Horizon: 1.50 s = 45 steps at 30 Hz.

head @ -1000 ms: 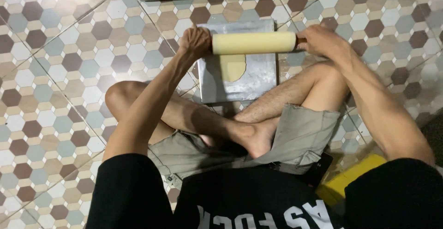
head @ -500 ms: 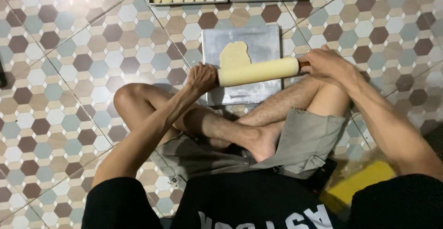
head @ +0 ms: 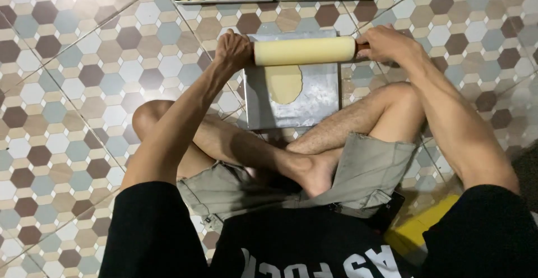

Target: Rolling out dough and cutting it into small circular shapes for baking.

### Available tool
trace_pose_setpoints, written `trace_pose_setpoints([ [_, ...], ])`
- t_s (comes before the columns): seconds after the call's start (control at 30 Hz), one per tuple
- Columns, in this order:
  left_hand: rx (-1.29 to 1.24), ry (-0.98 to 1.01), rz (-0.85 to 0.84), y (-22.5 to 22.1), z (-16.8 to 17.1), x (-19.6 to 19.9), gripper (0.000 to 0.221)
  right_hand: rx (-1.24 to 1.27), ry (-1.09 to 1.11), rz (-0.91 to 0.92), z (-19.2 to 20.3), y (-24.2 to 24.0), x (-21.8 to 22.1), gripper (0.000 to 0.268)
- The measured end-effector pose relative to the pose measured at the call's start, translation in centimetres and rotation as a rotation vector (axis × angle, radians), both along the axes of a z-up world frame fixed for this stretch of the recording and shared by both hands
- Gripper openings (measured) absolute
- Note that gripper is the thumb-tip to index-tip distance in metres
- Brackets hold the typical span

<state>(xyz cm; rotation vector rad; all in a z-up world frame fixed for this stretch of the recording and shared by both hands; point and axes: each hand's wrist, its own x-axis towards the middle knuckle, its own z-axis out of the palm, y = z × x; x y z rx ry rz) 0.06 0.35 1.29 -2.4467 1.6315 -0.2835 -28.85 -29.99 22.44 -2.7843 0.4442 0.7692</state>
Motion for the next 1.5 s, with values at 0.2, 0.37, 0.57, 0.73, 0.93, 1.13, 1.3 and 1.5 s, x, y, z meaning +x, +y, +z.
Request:
trace_pose_setpoints([
  [0.2, 0.115, -0.024, -0.06, 2.6, 6.6, -2.2, 0.03, 0.058, -0.153, 0.004, 1.0, 4.1, -3.3, 0.019],
  [0.37, 0.114, 0.037, 0.073, 5.6, 5.0, -5.1, 0.029, -0.023, -0.006, 0.04, 2.2, 7.1, -4.1, 0.037],
  [0.57, 0.173, 0.088, 0.106, 9.2, 4.8, -9.5, 0.025, -0.036, 0.052, 0.065, 4.7, 10.2, -5.8, 0.037],
  [0.73, 0.177, 0.236, 0.079, 11.7, 5.7, -12.8, 0.024, -0.099, 0.073, 0.057, 1.9, 10.0, -6.6, 0.035],
  [0.93, 0.122, 0.381, 0.083, 12.2, 10.7, -12.2, 0.036, -0.018, 0.039, 0.042, -0.4, 8.7, -7.5, 0.038],
  [1.13, -0.089, 0.235, 0.084, 9.8, 15.9, -8.1, 0.043, 0.277, -0.18, -0.17, 2.8, 12.2, -7.1, 0.055],
  [1.3, -0.545, 0.058, -0.012, 5.1, 22.4, -5.8, 0.028, 0.341, -0.593, -0.112, -0.1, 11.6, -6.3, 0.072],
  [1.5, -0.945, 0.245, 0.037, 0.6, 23.0, -5.8, 0.1, 0.383, -0.919, -0.314, -0.1, 12.2, -5.5, 0.052],
])
